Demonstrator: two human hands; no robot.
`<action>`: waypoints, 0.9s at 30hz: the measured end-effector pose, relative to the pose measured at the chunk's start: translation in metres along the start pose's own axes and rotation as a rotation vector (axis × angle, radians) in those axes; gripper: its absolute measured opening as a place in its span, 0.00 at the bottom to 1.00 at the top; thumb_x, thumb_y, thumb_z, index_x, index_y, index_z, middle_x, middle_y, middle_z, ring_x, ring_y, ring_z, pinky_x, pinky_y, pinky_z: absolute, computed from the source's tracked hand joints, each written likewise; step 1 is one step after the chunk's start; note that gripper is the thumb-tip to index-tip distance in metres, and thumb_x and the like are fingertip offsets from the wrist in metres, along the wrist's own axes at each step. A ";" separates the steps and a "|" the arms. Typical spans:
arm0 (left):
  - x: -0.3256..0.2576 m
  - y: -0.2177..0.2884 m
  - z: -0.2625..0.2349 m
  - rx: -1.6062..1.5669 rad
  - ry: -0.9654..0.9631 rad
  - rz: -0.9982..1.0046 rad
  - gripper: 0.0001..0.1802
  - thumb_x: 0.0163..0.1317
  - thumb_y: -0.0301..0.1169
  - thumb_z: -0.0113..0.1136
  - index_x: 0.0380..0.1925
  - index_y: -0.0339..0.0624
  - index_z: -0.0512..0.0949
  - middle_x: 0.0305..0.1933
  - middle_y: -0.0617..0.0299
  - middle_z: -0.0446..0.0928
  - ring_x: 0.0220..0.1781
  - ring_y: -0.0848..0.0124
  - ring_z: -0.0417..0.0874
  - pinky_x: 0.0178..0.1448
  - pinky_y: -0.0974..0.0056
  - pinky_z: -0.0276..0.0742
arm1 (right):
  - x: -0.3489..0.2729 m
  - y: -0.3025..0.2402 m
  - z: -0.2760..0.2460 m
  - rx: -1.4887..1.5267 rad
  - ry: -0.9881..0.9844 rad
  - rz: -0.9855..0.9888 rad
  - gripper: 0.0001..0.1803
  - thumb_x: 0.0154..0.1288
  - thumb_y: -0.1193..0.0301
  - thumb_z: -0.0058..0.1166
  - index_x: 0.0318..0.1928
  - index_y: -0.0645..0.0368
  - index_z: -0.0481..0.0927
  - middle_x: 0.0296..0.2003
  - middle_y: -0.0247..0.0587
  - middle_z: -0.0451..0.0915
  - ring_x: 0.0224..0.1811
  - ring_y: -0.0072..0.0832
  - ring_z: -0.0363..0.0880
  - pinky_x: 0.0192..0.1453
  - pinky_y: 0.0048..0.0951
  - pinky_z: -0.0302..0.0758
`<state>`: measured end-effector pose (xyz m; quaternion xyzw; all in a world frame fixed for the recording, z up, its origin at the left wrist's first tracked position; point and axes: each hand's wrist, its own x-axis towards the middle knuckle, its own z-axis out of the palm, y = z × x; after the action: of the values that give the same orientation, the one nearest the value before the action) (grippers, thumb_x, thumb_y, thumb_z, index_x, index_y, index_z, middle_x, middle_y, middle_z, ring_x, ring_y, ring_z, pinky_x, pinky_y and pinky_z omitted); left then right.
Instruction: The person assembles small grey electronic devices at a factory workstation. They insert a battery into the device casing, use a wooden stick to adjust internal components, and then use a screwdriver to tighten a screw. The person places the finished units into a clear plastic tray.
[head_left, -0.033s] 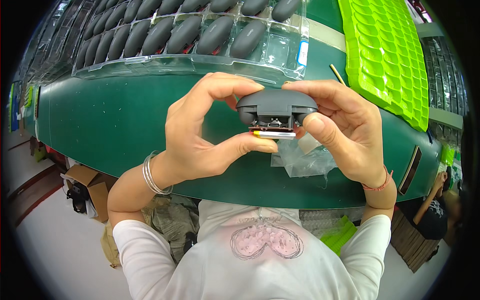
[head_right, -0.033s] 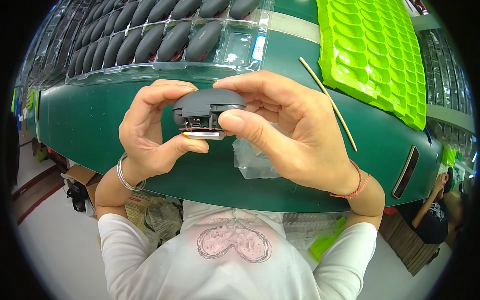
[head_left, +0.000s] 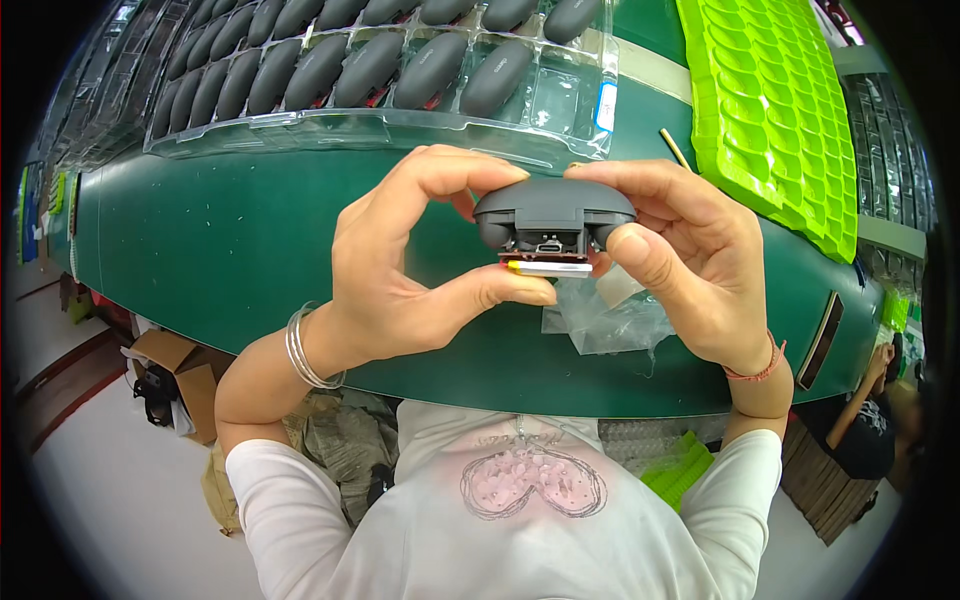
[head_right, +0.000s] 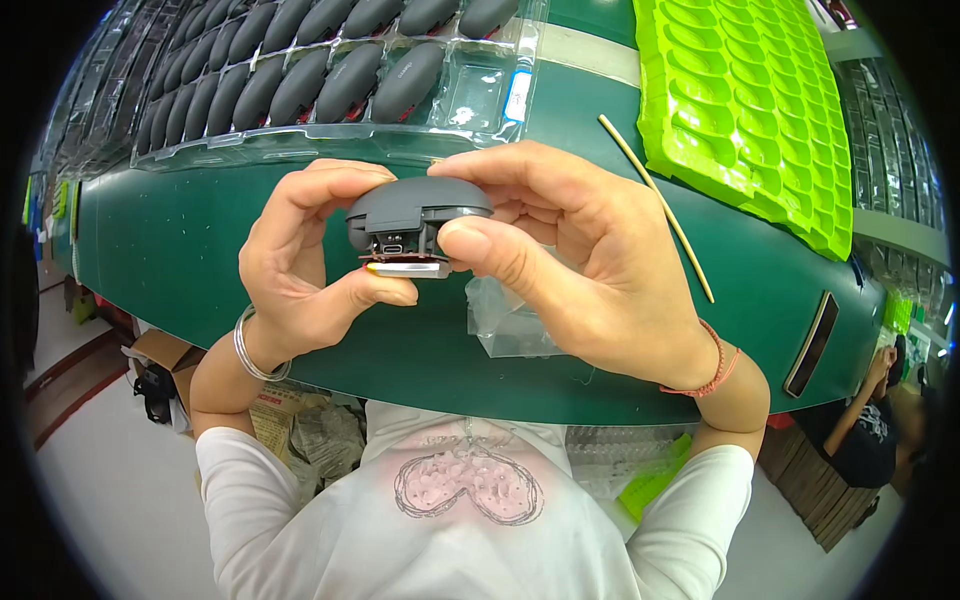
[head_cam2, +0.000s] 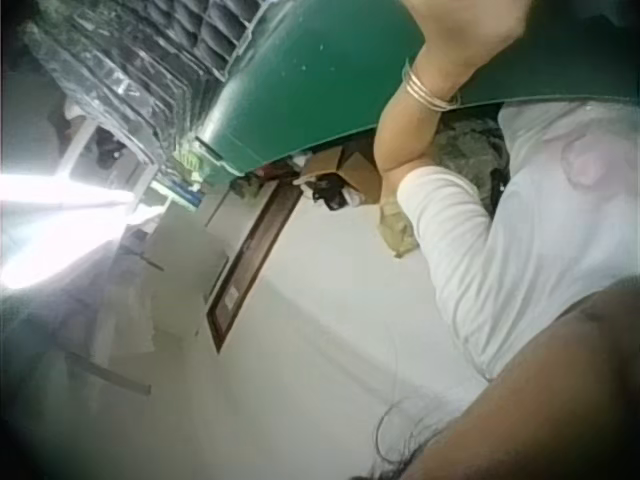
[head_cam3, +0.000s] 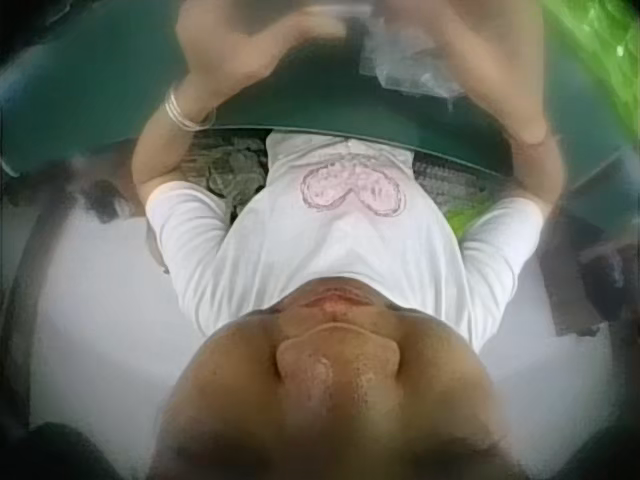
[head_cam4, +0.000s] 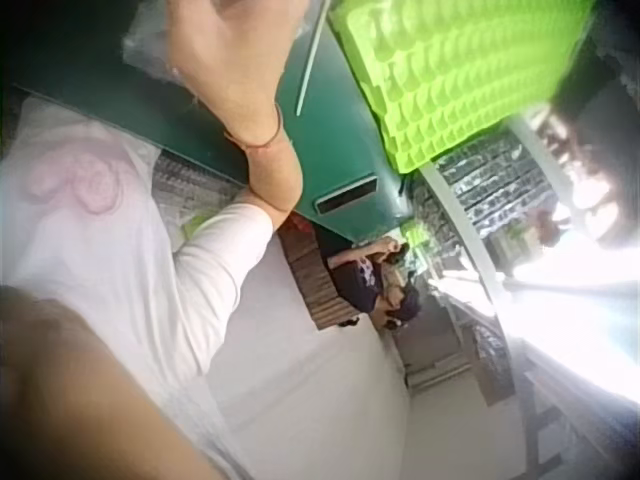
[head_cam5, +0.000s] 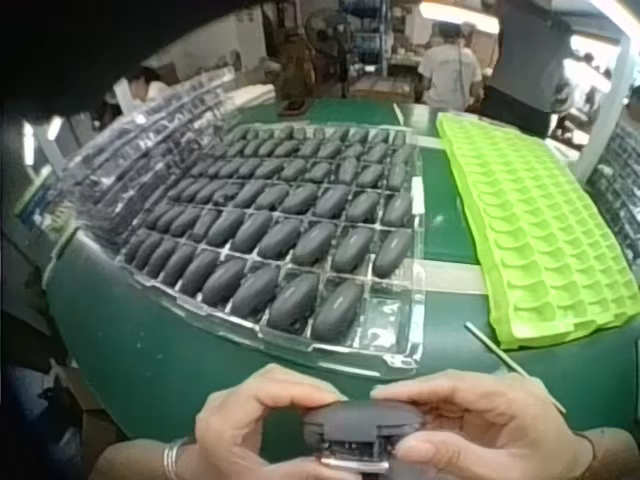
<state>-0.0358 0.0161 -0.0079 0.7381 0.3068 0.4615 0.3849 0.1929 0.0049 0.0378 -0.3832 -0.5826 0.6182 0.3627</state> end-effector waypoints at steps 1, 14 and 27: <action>0.001 -0.001 0.002 -0.009 0.034 -0.001 0.31 0.42 0.37 0.81 0.45 0.37 0.76 0.45 0.54 0.82 0.41 0.68 0.82 0.43 0.67 0.78 | 0.000 0.000 0.000 0.005 0.001 0.012 0.23 0.71 0.68 0.54 0.58 0.73 0.71 0.48 0.48 0.79 0.44 0.25 0.80 0.45 0.25 0.77; -0.005 -0.001 -0.003 0.044 -0.009 -0.016 0.34 0.40 0.40 0.82 0.45 0.36 0.76 0.43 0.55 0.81 0.42 0.68 0.81 0.45 0.67 0.76 | 0.003 0.001 0.005 0.029 0.006 0.045 0.22 0.72 0.66 0.52 0.56 0.73 0.73 0.44 0.46 0.81 0.40 0.23 0.79 0.43 0.24 0.76; -0.007 0.014 0.006 0.001 -0.047 -0.149 0.31 0.45 0.32 0.78 0.48 0.33 0.75 0.38 0.55 0.80 0.38 0.70 0.82 0.43 0.68 0.78 | -0.001 -0.003 0.002 0.037 -0.022 0.001 0.16 0.70 0.70 0.54 0.51 0.70 0.76 0.38 0.48 0.84 0.39 0.24 0.83 0.45 0.27 0.79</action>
<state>-0.0320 0.0015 -0.0006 0.7240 0.3521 0.4138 0.4249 0.1919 0.0031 0.0408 -0.3696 -0.5749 0.6333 0.3630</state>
